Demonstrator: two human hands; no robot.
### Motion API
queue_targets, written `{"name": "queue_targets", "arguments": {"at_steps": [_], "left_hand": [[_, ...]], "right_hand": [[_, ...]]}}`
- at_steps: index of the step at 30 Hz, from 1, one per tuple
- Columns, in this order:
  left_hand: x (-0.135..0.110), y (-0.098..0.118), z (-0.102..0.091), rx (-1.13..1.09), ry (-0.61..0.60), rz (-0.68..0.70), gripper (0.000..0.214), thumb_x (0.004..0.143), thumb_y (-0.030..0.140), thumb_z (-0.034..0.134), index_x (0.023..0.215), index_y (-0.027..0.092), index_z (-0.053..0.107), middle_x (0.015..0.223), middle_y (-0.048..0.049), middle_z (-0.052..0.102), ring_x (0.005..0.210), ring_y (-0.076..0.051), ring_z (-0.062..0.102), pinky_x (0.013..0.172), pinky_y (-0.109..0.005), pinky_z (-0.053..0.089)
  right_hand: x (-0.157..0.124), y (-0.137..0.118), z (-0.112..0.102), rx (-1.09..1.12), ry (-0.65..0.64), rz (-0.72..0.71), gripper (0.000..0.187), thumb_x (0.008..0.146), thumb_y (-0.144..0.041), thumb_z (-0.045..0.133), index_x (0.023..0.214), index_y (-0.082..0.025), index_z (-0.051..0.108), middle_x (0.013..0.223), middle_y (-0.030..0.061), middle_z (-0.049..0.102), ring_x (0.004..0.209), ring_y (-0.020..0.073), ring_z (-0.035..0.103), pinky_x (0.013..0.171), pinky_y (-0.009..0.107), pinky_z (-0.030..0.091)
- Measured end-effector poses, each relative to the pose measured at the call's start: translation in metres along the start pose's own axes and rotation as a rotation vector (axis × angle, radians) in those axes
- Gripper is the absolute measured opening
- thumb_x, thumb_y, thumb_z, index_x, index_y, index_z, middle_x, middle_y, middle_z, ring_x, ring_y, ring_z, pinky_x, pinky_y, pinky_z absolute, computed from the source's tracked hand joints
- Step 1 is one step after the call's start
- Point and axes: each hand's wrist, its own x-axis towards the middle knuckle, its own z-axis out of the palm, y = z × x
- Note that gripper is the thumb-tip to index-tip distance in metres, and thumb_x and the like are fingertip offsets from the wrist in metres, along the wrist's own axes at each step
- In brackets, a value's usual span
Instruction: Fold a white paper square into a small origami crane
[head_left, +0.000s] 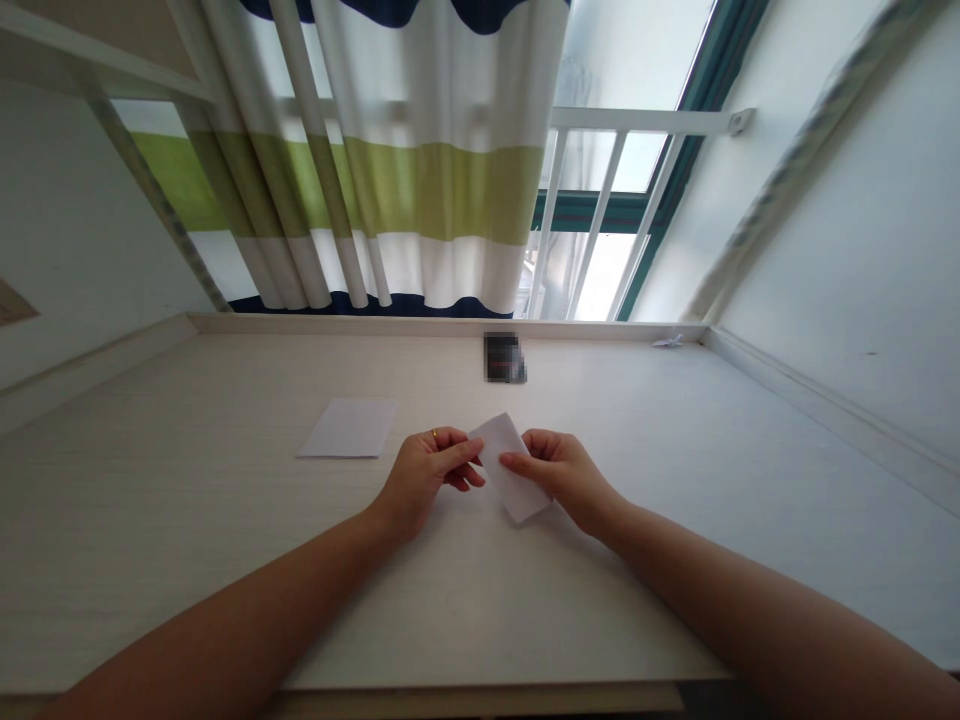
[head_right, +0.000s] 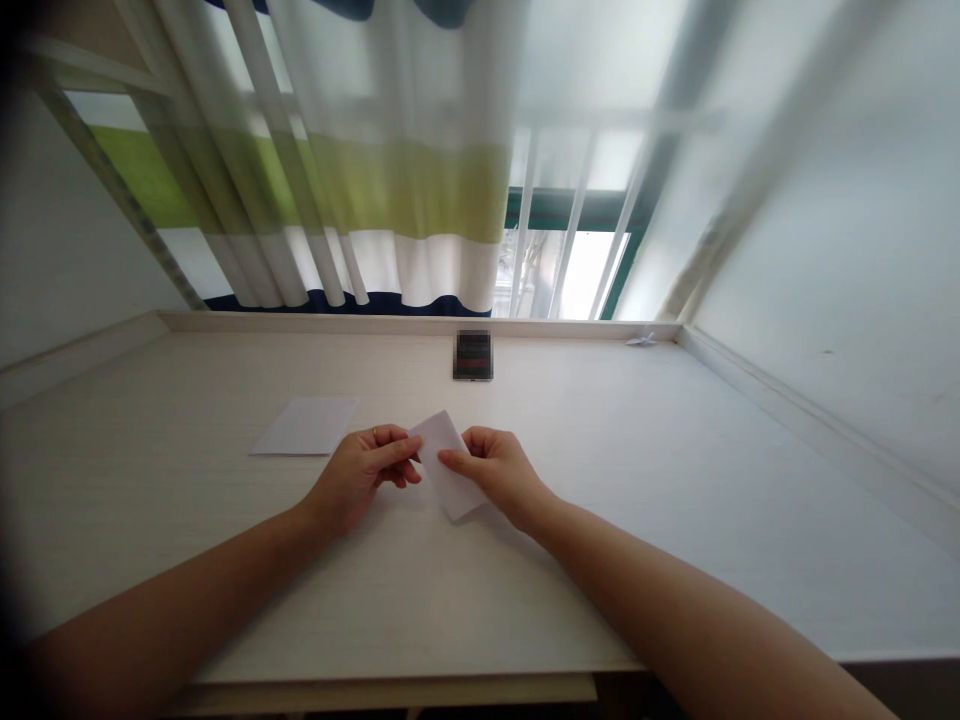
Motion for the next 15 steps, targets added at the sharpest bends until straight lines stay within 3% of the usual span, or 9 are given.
{"name": "queue_targets", "arguments": {"at_steps": [10,15], "left_hand": [[0.0005,-0.001,-0.0012,0.029,-0.021,0.003,0.022,0.064,0.032,0.064,0.062,0.013,0.055,0.054,0.0007,0.059,0.046,-0.009,0.055,0.046,-0.019,0.037],[-0.0004,-0.0009,-0.0018,0.12,-0.045,0.076,0.019,0.066,0.03,0.063,0.072,0.013,0.059,0.062,-0.0008,0.06,0.059,-0.01,0.056,0.059,-0.021,0.042]], "right_hand": [[-0.0007,-0.001,0.0003,-0.007,-0.006,0.007,0.026,0.06,-0.036,0.067,0.062,-0.014,0.052,0.059,-0.0012,0.055,0.05,0.0086,0.046,0.046,0.021,0.033],[-0.001,-0.0021,-0.0013,-0.076,-0.042,0.037,0.024,0.061,-0.033,0.065,0.06,-0.015,0.05,0.055,-0.0025,0.053,0.046,0.0074,0.044,0.043,0.02,0.03]]}}
